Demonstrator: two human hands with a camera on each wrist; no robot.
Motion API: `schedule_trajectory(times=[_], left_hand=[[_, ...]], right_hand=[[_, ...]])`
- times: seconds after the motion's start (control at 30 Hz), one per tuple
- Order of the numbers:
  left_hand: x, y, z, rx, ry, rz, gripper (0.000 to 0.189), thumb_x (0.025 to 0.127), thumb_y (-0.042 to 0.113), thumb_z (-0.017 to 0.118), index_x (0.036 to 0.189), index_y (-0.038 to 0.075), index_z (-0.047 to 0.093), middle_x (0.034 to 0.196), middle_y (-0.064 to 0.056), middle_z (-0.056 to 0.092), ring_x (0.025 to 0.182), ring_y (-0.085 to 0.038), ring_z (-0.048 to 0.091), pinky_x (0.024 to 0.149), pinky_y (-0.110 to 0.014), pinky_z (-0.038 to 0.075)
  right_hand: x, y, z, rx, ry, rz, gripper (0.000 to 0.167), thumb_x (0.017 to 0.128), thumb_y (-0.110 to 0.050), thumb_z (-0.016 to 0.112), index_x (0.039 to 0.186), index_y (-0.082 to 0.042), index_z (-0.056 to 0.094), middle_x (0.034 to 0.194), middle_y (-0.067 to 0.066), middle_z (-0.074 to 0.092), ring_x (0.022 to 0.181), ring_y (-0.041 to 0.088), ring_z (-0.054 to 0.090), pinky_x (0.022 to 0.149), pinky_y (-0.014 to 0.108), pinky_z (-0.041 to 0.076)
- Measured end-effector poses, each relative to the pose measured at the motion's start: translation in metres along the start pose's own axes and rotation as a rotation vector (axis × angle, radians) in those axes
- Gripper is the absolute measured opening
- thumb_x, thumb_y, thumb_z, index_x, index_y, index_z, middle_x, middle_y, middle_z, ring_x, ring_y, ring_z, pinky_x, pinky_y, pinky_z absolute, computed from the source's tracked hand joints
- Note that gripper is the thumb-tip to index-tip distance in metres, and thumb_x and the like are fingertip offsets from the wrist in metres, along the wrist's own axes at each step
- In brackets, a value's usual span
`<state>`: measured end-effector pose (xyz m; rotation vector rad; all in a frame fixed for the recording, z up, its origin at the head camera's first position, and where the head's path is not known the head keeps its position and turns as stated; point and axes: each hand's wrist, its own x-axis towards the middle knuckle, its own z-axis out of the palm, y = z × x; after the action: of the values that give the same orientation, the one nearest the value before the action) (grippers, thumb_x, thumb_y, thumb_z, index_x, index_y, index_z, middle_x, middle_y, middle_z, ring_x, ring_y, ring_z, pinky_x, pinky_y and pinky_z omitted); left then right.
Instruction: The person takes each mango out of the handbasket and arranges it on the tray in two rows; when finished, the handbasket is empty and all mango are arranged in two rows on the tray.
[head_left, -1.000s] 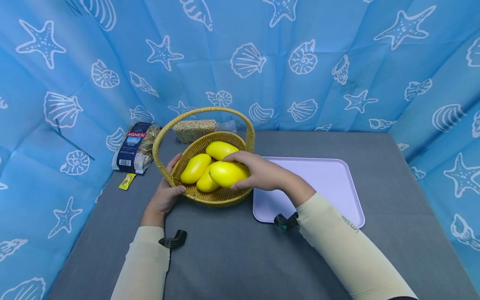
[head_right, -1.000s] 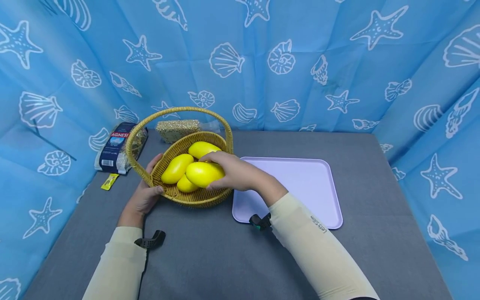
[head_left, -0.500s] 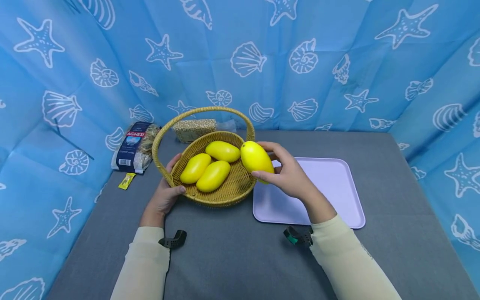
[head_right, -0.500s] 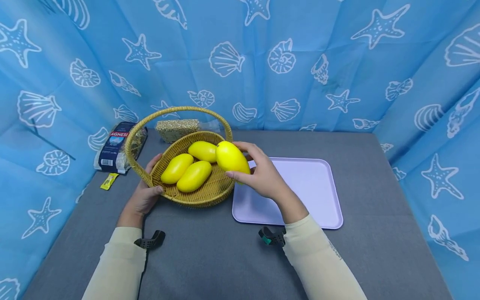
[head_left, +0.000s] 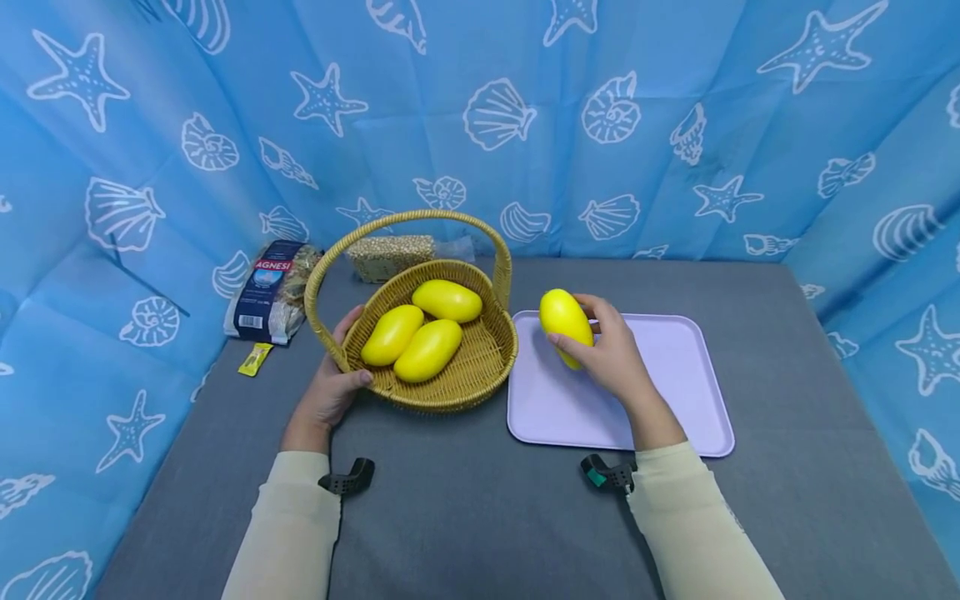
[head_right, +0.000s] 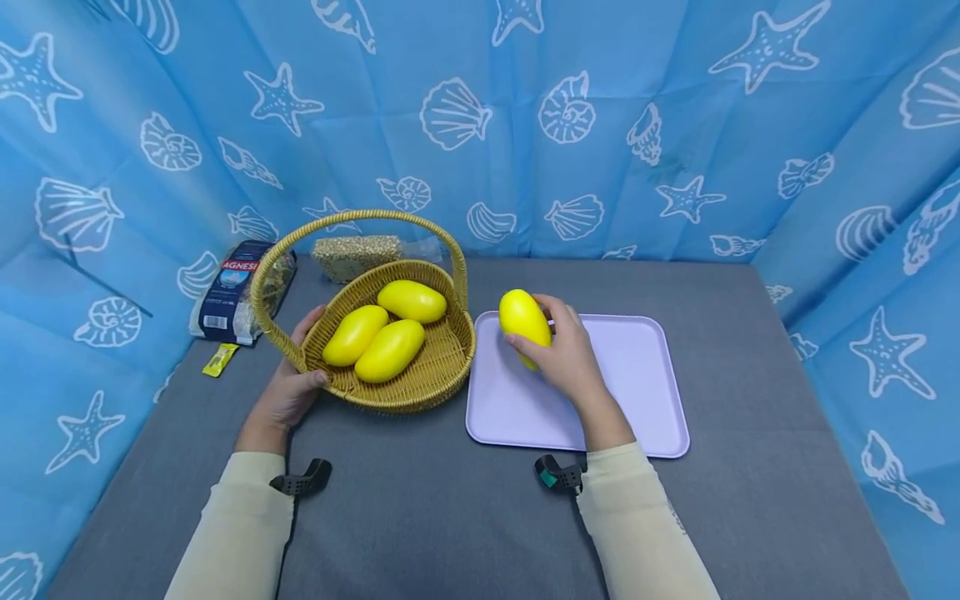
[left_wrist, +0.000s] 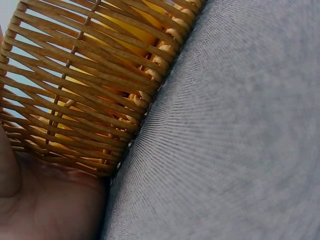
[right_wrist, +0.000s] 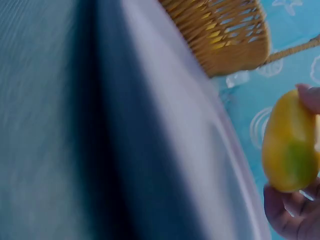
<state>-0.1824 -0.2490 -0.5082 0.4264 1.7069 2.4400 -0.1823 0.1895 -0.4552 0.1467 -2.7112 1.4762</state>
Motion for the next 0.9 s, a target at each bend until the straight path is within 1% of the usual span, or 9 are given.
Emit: schedule_trajectory(times=[0.1, 0.23, 0.3, 0.4, 0.53, 0.67, 0.77, 0.9], left_hand=[[0.000, -0.001, 0.000, -0.006, -0.008, 0.001, 0.113, 0.086, 0.020, 0.096, 0.174, 0.020, 0.025, 0.177, -0.011, 0.022, 0.158, -0.030, 0.024, 0.120, -0.030, 0.033], [0.001, -0.002, -0.002, -0.017, -0.014, 0.014, 0.110, 0.088, 0.016, 0.095, 0.174, 0.020, 0.026, 0.177, -0.013, 0.022, 0.157, -0.030, 0.025, 0.120, -0.030, 0.033], [0.001, -0.003, -0.002, -0.012, -0.014, 0.016, 0.111, 0.087, 0.019, 0.096, 0.174, 0.020, 0.027, 0.177, -0.013, 0.023, 0.157, -0.029, 0.026, 0.120, -0.030, 0.033], [0.001, -0.003, -0.002, -0.013, -0.017, 0.012, 0.112, 0.086, 0.021, 0.097, 0.174, 0.020, 0.027, 0.177, -0.013, 0.023, 0.157, -0.030, 0.026, 0.120, -0.030, 0.034], [0.000, -0.002, -0.002, -0.020, -0.021, 0.007, 0.110, 0.088, 0.018, 0.095, 0.174, 0.020, 0.027, 0.177, -0.013, 0.022, 0.157, -0.030, 0.026, 0.120, -0.030, 0.034], [0.000, -0.002, -0.002, -0.023, -0.020, 0.003, 0.109, 0.089, 0.015, 0.094, 0.174, 0.020, 0.026, 0.177, -0.012, 0.022, 0.157, -0.030, 0.025, 0.120, -0.031, 0.034], [0.000, -0.002, -0.003, -0.015, -0.018, 0.004, 0.110, 0.089, 0.016, 0.094, 0.174, 0.020, 0.026, 0.177, -0.011, 0.023, 0.158, -0.030, 0.025, 0.120, -0.030, 0.033], [0.000, -0.002, -0.003, -0.010, -0.018, 0.006, 0.108, 0.089, 0.015, 0.093, 0.174, 0.020, 0.026, 0.177, -0.012, 0.023, 0.157, -0.030, 0.025, 0.120, -0.031, 0.033]], right_hand=[[0.001, 0.011, 0.002, -0.057, -0.006, 0.032, 0.078, 0.098, -0.035, 0.082, 0.160, -0.003, 0.048, 0.145, 0.023, 0.053, 0.123, 0.043, 0.054, 0.102, 0.063, 0.048], [0.003, 0.019, 0.006, -0.133, -0.009, 0.045, 0.074, 0.098, -0.035, 0.082, 0.159, -0.006, 0.052, 0.145, 0.023, 0.054, 0.125, 0.042, 0.053, 0.104, 0.063, 0.044], [0.003, 0.022, 0.007, -0.167, -0.016, 0.055, 0.072, 0.098, -0.035, 0.082, 0.159, -0.008, 0.053, 0.146, 0.023, 0.054, 0.126, 0.041, 0.053, 0.105, 0.062, 0.043], [0.002, 0.021, 0.007, -0.196, -0.041, 0.076, 0.072, 0.100, -0.040, 0.080, 0.159, -0.008, 0.053, 0.148, 0.024, 0.053, 0.126, 0.041, 0.053, 0.105, 0.061, 0.044], [0.000, 0.014, 0.000, -0.182, -0.093, 0.101, 0.071, 0.103, -0.040, 0.075, 0.159, -0.004, 0.051, 0.148, 0.025, 0.053, 0.122, 0.042, 0.056, 0.101, 0.059, 0.050], [-0.003, 0.007, -0.008, -0.160, -0.142, 0.102, 0.066, 0.105, -0.031, 0.073, 0.159, -0.002, 0.051, 0.147, 0.026, 0.054, 0.118, 0.043, 0.059, 0.098, 0.058, 0.054], [-0.003, 0.005, -0.010, -0.152, -0.144, 0.095, 0.063, 0.105, -0.028, 0.072, 0.159, -0.002, 0.051, 0.146, 0.026, 0.056, 0.120, 0.045, 0.061, 0.098, 0.058, 0.054], [-0.004, 0.006, -0.007, -0.133, -0.114, 0.098, 0.062, 0.107, -0.028, 0.072, 0.160, -0.004, 0.052, 0.146, 0.026, 0.057, 0.122, 0.045, 0.061, 0.099, 0.058, 0.055]])
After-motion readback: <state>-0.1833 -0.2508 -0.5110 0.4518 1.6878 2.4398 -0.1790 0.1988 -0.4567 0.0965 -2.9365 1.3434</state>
